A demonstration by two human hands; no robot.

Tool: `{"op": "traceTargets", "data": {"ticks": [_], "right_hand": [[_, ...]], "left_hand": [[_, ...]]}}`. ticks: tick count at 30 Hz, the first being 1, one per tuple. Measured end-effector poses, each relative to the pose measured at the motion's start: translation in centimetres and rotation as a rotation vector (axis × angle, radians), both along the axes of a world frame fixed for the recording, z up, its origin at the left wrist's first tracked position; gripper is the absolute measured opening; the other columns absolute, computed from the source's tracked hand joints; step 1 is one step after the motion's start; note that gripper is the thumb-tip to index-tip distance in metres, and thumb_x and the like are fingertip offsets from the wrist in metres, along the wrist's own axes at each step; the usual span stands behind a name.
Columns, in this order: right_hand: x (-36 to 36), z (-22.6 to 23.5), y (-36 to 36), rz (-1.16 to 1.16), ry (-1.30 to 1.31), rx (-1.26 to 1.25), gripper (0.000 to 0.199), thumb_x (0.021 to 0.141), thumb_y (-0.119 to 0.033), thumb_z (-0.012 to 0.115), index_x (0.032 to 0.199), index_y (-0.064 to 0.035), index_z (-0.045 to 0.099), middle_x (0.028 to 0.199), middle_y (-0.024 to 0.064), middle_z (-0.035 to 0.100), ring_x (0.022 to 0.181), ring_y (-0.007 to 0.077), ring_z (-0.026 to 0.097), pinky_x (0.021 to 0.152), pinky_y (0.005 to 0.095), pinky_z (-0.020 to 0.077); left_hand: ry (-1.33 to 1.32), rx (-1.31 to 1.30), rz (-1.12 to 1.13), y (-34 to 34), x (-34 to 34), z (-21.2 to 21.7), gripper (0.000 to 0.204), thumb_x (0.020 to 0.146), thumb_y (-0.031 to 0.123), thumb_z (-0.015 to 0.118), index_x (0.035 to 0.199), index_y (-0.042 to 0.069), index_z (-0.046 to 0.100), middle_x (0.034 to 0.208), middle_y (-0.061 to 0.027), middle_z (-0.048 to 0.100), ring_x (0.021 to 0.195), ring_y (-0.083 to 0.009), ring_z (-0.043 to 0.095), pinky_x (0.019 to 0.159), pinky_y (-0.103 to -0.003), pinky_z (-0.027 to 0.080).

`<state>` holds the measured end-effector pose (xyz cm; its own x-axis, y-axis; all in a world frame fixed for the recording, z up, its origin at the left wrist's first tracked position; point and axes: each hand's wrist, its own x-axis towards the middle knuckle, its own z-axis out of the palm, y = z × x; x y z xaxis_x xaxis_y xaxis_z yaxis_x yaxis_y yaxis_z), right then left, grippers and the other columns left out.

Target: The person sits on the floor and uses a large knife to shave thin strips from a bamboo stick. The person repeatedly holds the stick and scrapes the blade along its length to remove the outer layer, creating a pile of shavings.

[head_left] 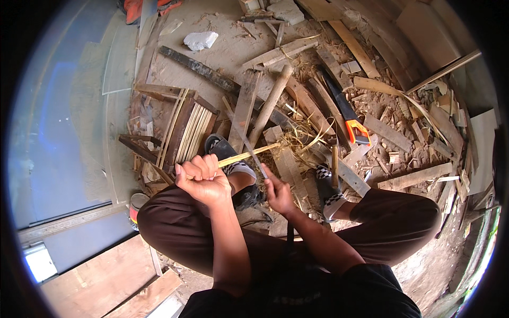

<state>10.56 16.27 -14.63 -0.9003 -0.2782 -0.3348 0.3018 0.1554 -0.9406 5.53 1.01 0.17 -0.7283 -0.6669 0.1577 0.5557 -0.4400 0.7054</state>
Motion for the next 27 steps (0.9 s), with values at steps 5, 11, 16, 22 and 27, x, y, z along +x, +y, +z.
{"op": "traceTargets", "data": {"ticks": [5,11,16,22,27], "right_hand": [[-0.2,-8.9,3.7,-0.14,-0.047,0.238,0.044,0.108,-0.033,0.045,0.14,-0.0051,0.057,0.094,0.0197,0.072,0.086,0.0164,0.064,0.076,0.0337,0.0506],[-1.9,1.9,-0.1,0.023,0.008,-0.017,0.042,0.106,-0.024,0.048,0.146,-0.0136,0.051,0.112,0.0257,0.07,0.105,0.0284,0.07,0.089,0.0388,0.0528],[-0.3,-6.4,1.3,-0.153,-0.04,0.044,0.044,0.107,-0.03,0.048,0.142,-0.0035,0.054,0.073,0.0059,0.056,0.069,0.01,0.047,0.066,0.0298,0.0458],[-1.1,-4.9,1.4,-0.076,0.008,0.06,0.044,0.107,-0.03,0.046,0.144,-0.0063,0.052,0.108,0.0174,0.065,0.095,0.0225,0.063,0.085,0.0363,0.0496],[-2.9,3.3,0.1,0.083,0.033,-0.083,0.044,0.107,-0.025,0.047,0.149,-0.0126,0.047,0.129,0.0217,0.065,0.106,0.0253,0.069,0.093,0.037,0.0506]], "left_hand": [[0.019,0.032,-0.025,1.3,-0.6,0.8,0.053,0.103,0.036,0.045,0.059,0.015,0.023,0.053,0.0017,0.02,0.047,-0.0114,0.015,0.049,-0.03,0.017],[0.009,-0.035,-0.037,1.1,-0.4,0.4,0.053,0.103,0.036,0.044,0.06,0.014,0.025,0.054,0.0018,0.021,0.048,-0.011,0.015,0.05,-0.029,0.017],[0.03,0.0,-0.047,0.8,-0.5,0.6,0.053,0.103,0.036,0.045,0.059,0.015,0.024,0.053,0.0018,0.021,0.047,-0.0111,0.016,0.049,-0.029,0.018],[0.01,-0.045,-0.055,1.4,-0.5,0.6,0.054,0.104,0.038,0.043,0.059,0.015,0.025,0.053,0.0016,0.022,0.047,-0.0112,0.016,0.05,-0.029,0.018],[0.011,-0.033,-0.063,0.8,-0.6,0.4,0.054,0.104,0.037,0.044,0.059,0.015,0.025,0.053,0.0016,0.022,0.047,-0.0111,0.016,0.049,-0.029,0.017]]}}
